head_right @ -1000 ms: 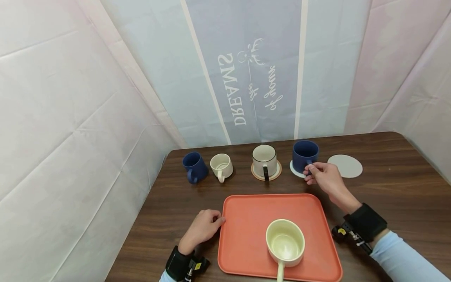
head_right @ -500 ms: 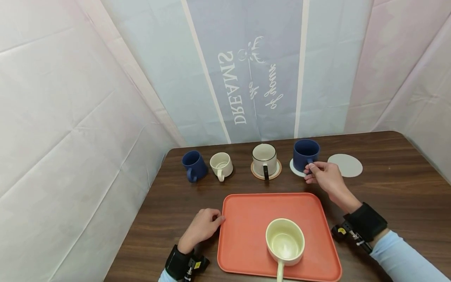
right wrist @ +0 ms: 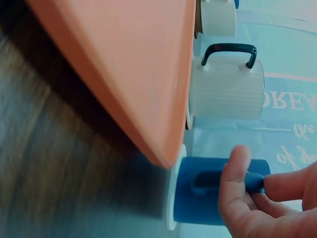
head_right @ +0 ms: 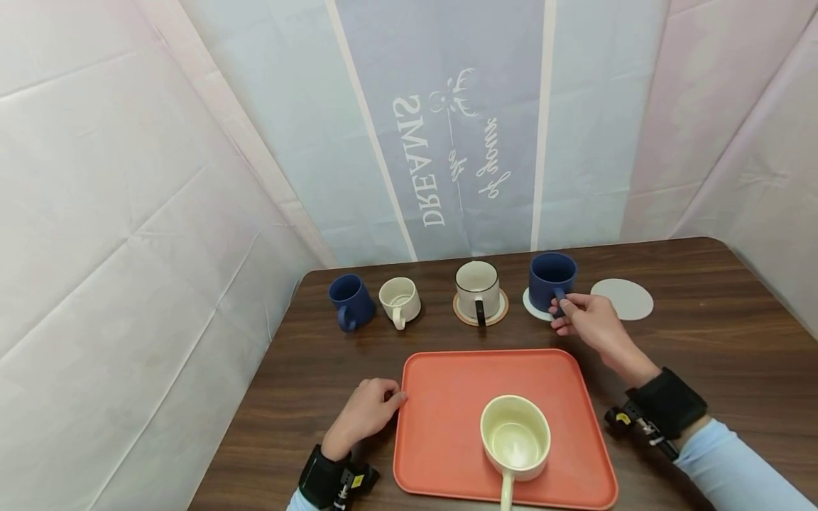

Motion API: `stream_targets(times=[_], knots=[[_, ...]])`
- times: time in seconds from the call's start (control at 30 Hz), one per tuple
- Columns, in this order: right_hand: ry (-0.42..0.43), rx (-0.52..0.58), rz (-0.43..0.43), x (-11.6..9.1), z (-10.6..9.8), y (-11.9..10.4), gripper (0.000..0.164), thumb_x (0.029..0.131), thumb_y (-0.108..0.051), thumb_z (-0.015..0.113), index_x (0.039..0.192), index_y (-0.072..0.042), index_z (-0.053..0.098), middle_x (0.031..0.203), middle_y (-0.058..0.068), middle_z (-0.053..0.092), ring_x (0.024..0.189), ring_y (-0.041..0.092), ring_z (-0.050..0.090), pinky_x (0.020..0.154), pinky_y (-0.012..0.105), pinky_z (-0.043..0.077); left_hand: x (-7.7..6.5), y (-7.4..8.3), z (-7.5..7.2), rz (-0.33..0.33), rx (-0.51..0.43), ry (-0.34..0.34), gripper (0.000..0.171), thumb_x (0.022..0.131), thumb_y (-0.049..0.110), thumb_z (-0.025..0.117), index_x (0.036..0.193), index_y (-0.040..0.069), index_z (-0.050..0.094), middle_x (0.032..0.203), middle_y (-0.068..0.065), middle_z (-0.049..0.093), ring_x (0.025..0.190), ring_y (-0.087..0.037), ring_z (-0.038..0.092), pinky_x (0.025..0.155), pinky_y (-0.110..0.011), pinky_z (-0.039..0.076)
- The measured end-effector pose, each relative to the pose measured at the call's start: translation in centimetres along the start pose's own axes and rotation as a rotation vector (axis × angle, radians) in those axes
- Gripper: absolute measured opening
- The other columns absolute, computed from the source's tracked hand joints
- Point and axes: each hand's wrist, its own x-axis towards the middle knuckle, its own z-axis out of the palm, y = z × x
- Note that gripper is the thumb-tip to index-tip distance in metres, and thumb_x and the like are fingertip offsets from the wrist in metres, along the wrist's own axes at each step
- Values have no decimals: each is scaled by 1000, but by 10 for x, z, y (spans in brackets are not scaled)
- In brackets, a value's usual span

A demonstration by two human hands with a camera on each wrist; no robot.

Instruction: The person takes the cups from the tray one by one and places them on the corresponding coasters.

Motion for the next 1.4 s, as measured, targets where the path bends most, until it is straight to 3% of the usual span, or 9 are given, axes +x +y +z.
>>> stream_targets(times=[0.27, 0.53, 0.63, 0.77, 0.87, 0.93, 1.07, 1.23, 1.4], knots=[[-21, -208, -11, -15, -6, -1, 51, 115, -16, 44, 147, 23, 37, 123, 40, 61, 82, 16, 71, 68, 32, 60, -1, 1, 0, 14, 11, 14, 33, 104, 19, 68, 72, 18, 63, 59, 10, 46, 54, -7, 45, 54, -24, 35], [7, -229, -2, -59, -9, 1, 39, 114, -22, 50, 130, 12, 60, 105, 22, 70, 76, 13, 67, 61, 34, 57, -1, 1, 1, 22, 22, 24, 35, 104, 20, 68, 70, 18, 61, 59, 10, 45, 53, -7, 44, 54, -24, 34], [-134, -196, 1, -81, -11, 2, 30, 113, -19, 53, 114, 7, 68, 86, 10, 69, 67, 17, 63, 54, 33, 52, -1, 1, 2, 22, 18, 20, 35, 104, 21, 68, 70, 19, 61, 58, 10, 44, 52, -7, 44, 53, -24, 34], [-527, -15, -89, -109, -12, 5, 24, 111, -5, 49, 103, 2, 71, 72, 15, 64, 56, 32, 56, 39, 37, 40, -1, 1, 1, 32, 14, 21, 36, 104, 21, 68, 69, 19, 60, 59, 10, 44, 52, -7, 44, 54, -24, 34], [-872, 218, -78, -128, -7, 9, 28, 109, 5, 43, 111, 4, 71, 81, 25, 65, 61, 41, 51, 42, 30, 44, 0, 0, 0, 36, 14, 23, 37, 104, 20, 68, 69, 18, 60, 59, 10, 44, 52, -7, 44, 53, -24, 34], [-1004, 345, -8, -140, -3, 12, 31, 109, 8, 40, 122, 7, 68, 97, 26, 68, 73, 39, 59, 56, 27, 52, 0, 0, 0, 38, 14, 28, 36, 104, 20, 68, 69, 18, 60, 59, 10, 44, 52, -7, 44, 53, -24, 34], [-1030, 418, 74, -159, 7, 15, 34, 109, 7, 42, 138, 4, 59, 125, 21, 67, 101, 23, 66, 83, 24, 53, 1, -2, 2, 40, 15, 31, 35, 105, 21, 67, 70, 19, 61, 58, 10, 44, 52, -7, 43, 52, -24, 34], [-1017, 528, 241, -169, 24, 12, 37, 110, 0, 47, 146, 5, 55, 138, 27, 61, 117, 27, 67, 87, 28, 56, 2, -2, 6, 32, 11, 16, 36, 105, 23, 67, 70, 19, 62, 58, 11, 45, 51, -6, 44, 52, -23, 35], [-1053, 515, 224, -166, 38, 12, 41, 109, -2, 48, 150, 2, 53, 136, 25, 63, 118, 24, 67, 87, 26, 55, 0, -1, 2, 26, 18, 24, 35, 105, 22, 68, 70, 19, 62, 59, 10, 46, 53, -7, 45, 54, -24, 36]])
